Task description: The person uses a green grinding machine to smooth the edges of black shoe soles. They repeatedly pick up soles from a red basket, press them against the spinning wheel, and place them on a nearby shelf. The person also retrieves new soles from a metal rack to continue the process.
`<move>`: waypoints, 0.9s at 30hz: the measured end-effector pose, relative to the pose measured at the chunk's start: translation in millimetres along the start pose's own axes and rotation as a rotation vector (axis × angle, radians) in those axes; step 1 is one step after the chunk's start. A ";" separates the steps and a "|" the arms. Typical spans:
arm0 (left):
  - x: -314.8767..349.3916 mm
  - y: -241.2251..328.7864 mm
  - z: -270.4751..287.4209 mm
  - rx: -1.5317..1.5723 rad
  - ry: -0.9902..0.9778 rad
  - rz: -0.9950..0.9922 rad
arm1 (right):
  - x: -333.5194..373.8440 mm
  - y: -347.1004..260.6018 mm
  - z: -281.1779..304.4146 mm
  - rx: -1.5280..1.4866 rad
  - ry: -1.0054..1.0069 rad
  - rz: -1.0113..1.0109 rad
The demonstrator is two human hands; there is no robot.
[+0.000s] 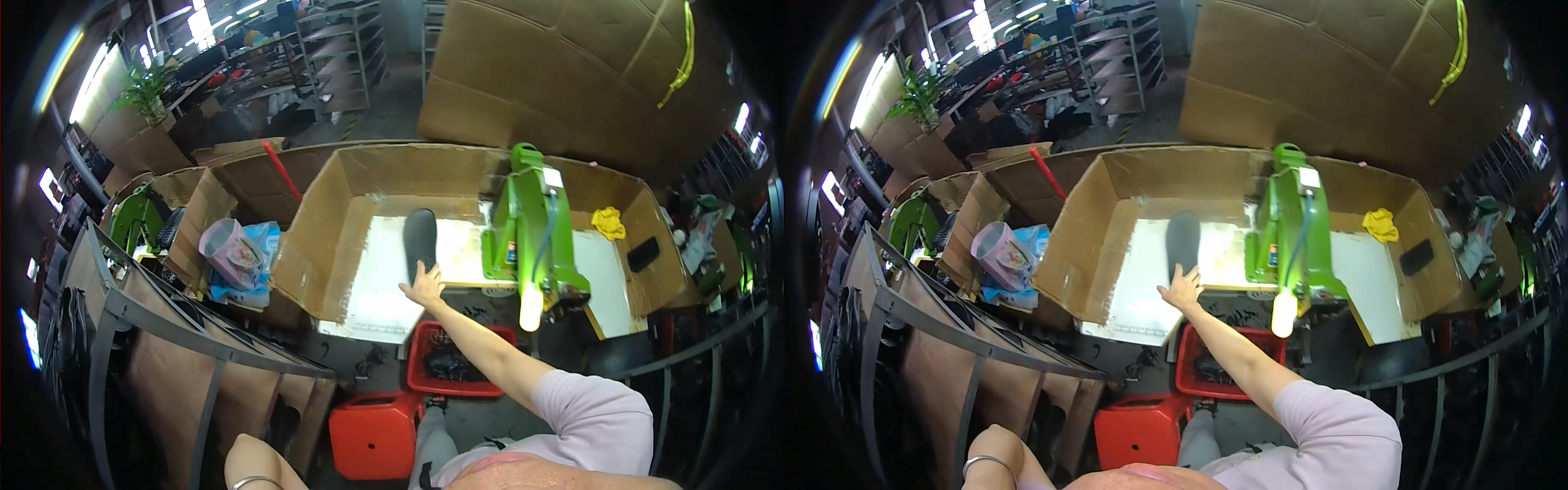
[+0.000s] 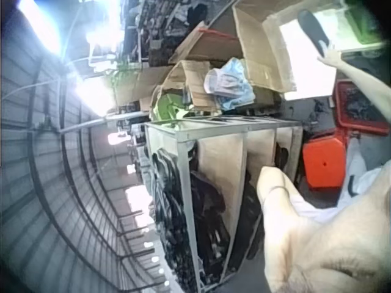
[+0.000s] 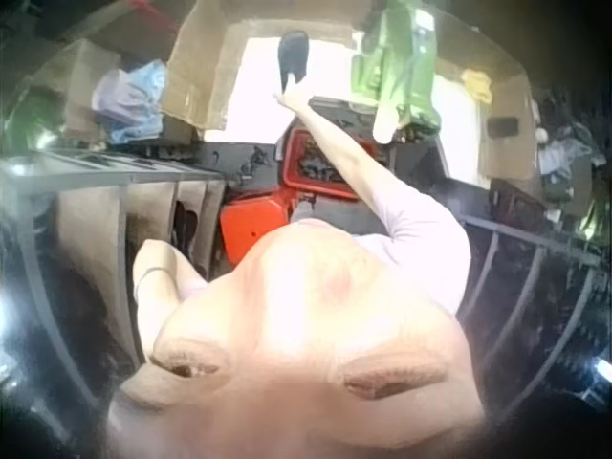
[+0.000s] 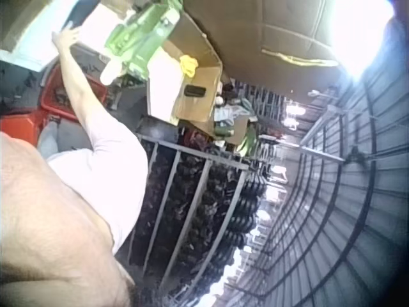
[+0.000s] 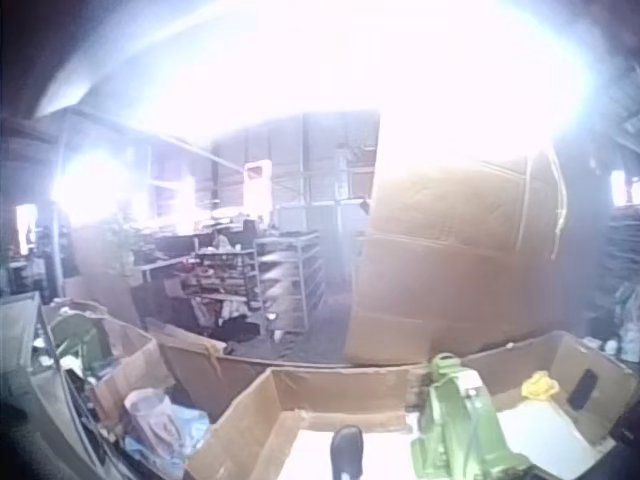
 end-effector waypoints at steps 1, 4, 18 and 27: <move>6.8 -1.7 9.6 -0.015 -0.009 0.013 | -11.2 -10.2 -10.2 0.056 -0.038 -0.058; 22.6 -2.4 35.0 -0.049 -0.025 0.046 | -28.5 -6.9 -36.1 0.192 -0.173 -0.211; 7.2 -4.1 55.2 0.189 0.144 -0.007 | 106.2 67.9 -11.8 0.093 -0.246 0.101; -44.7 30.0 9.0 0.606 0.387 -0.214 | 459.6 342.1 86.2 0.213 -0.456 -0.508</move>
Point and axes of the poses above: each hand's wrist, its own x-axis away from the middle knuckle, its own z-axis out of the back of the hand, y = z × x, the point moved 10 cm from there along -x, towards the middle knuckle, and after that the axes turned 8 degrees about y, right-handed, at the moved point
